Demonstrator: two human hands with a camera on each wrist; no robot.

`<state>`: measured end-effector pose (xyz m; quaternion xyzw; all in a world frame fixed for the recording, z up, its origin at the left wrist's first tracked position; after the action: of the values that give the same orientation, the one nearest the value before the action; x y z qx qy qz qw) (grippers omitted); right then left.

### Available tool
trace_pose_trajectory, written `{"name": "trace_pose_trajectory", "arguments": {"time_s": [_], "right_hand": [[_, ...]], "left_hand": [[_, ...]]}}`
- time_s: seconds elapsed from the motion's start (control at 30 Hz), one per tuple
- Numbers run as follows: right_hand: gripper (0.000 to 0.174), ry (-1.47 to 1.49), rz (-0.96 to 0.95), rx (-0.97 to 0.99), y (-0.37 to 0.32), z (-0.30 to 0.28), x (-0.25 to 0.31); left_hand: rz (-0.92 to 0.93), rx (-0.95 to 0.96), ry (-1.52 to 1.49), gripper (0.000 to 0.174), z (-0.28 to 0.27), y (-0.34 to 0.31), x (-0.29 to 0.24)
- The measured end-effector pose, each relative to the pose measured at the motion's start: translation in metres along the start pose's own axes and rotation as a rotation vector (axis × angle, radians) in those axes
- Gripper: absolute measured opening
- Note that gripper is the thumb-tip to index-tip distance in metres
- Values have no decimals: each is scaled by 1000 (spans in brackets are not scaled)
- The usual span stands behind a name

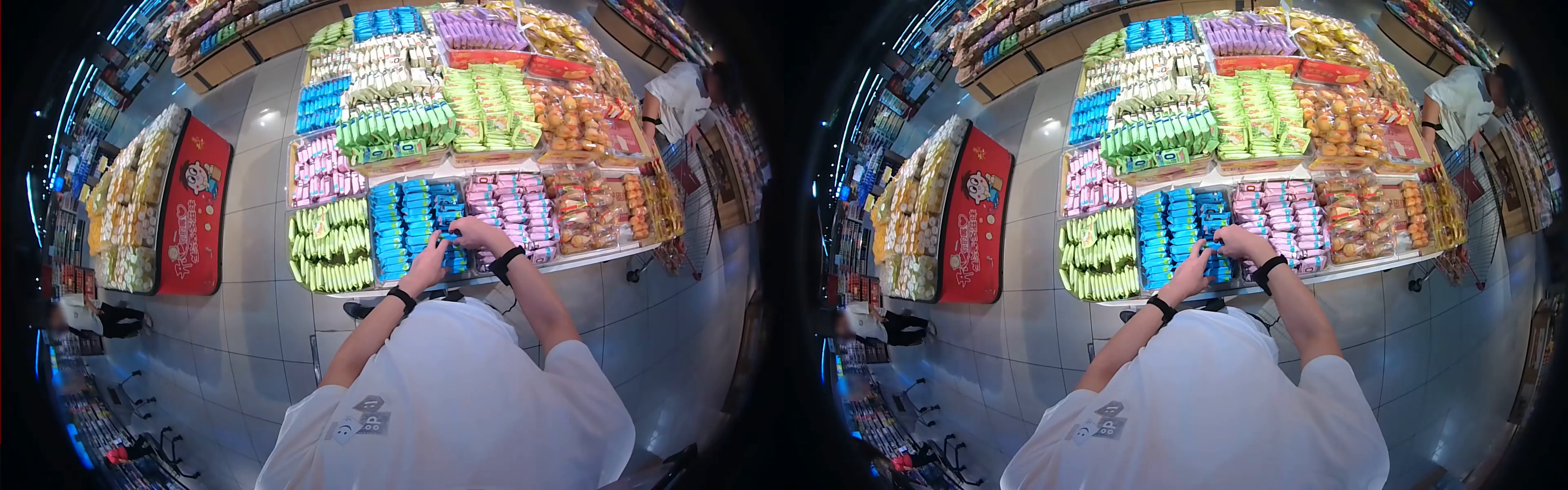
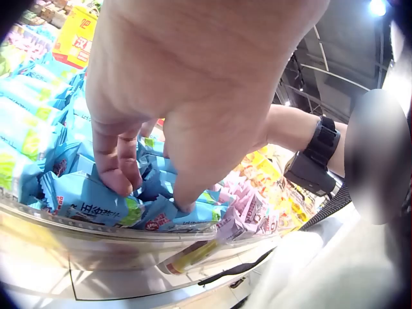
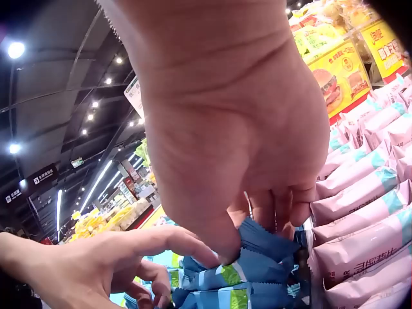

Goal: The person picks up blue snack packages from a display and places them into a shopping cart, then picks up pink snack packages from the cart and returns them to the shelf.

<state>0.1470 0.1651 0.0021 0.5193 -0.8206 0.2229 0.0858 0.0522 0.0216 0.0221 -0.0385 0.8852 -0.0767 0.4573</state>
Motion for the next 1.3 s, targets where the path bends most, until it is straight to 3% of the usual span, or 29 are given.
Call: {"name": "trace_pose_trajectory", "arguments": {"time_s": [0.07,0.13,0.2,0.23,0.27,0.3,0.43,0.5,0.53,0.57,0.63,0.67,0.8,0.87,0.9,0.97,1.0,1.07,1.3], "right_hand": [[36,6,-2,14,0,-3,-2],[36,11,-5,30,-1,3,-11],[35,79,-73,-171,-6,-4,-11],[35,79,-74,-166,-8,-2,-9],[36,114,-53,-271,-14,-7,-10],[38,147,-32,-375,-21,-17,-8],[38,385,129,-368,-35,-43,17],[37,583,181,-399,-35,-40,20],[33,594,186,-468,-35,-39,22],[33,595,192,-473,-33,-35,21],[30,759,194,-423,-28,-25,20],[28,937,208,-365,-28,-18,19],[25,1095,227,-231,-30,-8,20],[28,660,366,-466,-45,-31,21],[28,659,365,-464,-46,-34,22],[30,306,132,-691,-50,-55,36],[30,305,130,-691,-49,-52,31],[32,131,122,-385,-40,-32,24],[29,11,63,-350,-38,-5,21]], "left_hand": [[-45,-11,-4,66,-4,-2,-2],[34,-144,-139,54,-9,-2,3],[32,-187,-186,47,-14,-1,9],[31,-230,-231,41,-18,-1,11],[107,-337,-172,37,-24,-2,7],[105,-338,-174,37,-27,0,7],[9,-279,-368,32,-30,13,3],[18,-287,-604,31,-31,22,1],[-94,-241,-744,31,-27,24,3],[-91,-234,-743,31,-25,28,4],[-25,-250,-1099,31,-22,34,11],[-14,-215,-1085,32,-20,36,15],[-116,-132,-841,33,-29,33,14],[43,-183,-372,31,-35,34,7],[42,-184,-373,31,-31,35,12],[209,-222,-231,28,-20,39,17],[210,-223,-232,28,-19,39,15],[108,-171,-163,28,-15,41,16],[3,-113,21,24,-12,31,11]]}}
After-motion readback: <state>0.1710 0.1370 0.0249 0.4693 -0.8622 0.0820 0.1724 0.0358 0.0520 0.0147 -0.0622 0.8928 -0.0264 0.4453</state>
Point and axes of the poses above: each hand's wrist, its own y-axis towards the middle knuckle, its own z-axis out of the palm, x = y × z, the point moved 5 cm from there along y, towards the middle knuckle, and after that the axes turned 14 degrees about -y, right-handed, at the moved point
